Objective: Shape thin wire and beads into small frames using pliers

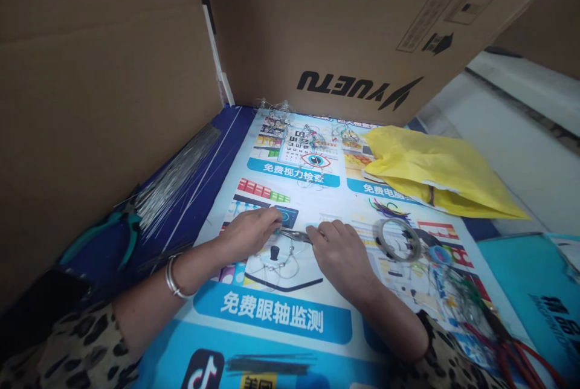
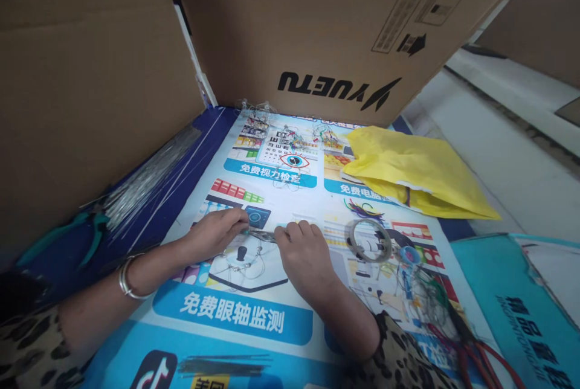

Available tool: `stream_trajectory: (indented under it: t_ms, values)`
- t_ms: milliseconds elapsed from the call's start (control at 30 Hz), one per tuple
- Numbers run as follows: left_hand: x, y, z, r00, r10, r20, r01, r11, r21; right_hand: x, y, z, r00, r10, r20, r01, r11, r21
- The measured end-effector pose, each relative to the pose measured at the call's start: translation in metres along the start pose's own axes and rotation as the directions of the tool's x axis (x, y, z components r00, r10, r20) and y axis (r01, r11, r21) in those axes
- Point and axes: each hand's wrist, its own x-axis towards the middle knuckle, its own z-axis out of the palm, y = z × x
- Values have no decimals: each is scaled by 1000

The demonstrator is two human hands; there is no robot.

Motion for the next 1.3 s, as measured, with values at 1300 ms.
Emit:
stream_trajectory:
  t_ms: [1300]
  values:
    - [-1, -1, 2, 1000, 30, 2, -30, 999, -22, 6, 1, -4, 999, 11, 50, -15, 996, 83]
